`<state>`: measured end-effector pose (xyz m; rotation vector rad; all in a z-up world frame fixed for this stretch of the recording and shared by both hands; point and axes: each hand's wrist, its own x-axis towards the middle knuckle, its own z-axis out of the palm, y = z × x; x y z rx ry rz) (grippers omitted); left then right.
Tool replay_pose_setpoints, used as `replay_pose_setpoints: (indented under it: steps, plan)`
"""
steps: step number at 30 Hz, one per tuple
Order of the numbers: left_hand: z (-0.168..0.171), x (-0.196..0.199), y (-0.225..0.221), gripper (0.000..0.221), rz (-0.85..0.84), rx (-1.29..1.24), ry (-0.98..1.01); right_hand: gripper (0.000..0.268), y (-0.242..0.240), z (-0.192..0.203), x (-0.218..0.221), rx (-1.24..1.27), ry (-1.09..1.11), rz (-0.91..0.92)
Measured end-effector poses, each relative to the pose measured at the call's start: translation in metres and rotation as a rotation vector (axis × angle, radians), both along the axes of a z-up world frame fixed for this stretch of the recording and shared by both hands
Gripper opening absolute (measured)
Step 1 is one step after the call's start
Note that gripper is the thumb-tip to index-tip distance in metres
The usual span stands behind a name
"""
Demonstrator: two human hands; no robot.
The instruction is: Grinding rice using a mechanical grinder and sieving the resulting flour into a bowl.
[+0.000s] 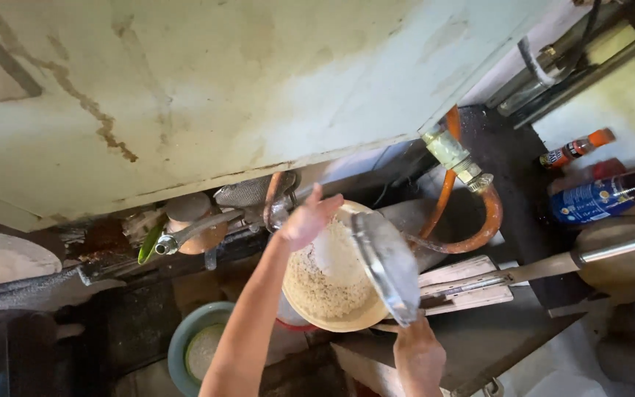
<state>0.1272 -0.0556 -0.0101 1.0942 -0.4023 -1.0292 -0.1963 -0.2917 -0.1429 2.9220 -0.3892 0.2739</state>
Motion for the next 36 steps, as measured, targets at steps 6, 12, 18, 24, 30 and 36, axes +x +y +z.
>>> replay_pose_setpoints:
  steps: [6, 12, 18, 24, 30, 36]
  plan:
    - [0.023, -0.002, -0.012, 0.104, 0.012, 0.188, 0.180, 0.006, 0.038, 0.035, 0.037, 0.027, 0.080, -0.099]
    - [0.004, 0.001, -0.004, 0.108, 0.033, 0.009, 0.131, 0.025, 0.028, 0.038, 0.019, -0.179, -0.059, 0.081]
    - [-0.014, -0.004, -0.008, 0.039, 0.281, -0.079, -0.163, 0.029, 0.048, 0.036, 0.033, 0.275, 0.453, -0.476]
    - [-0.005, -0.007, -0.017, 0.103, 0.054, 0.060, 0.102, 0.043, 0.016, 0.010, 0.018, 0.273, 0.079, -0.115]
    - [0.031, -0.033, 0.014, 0.099, 0.228, 0.033, 0.137, 0.042, 0.084, 0.148, 0.055, 1.345, 0.095, -0.353]
    - [0.017, -0.100, 0.046, 0.092, 0.686, -0.019, -0.015, 0.039, 0.079, 0.132, 0.047, 1.350, 0.049, -0.364]
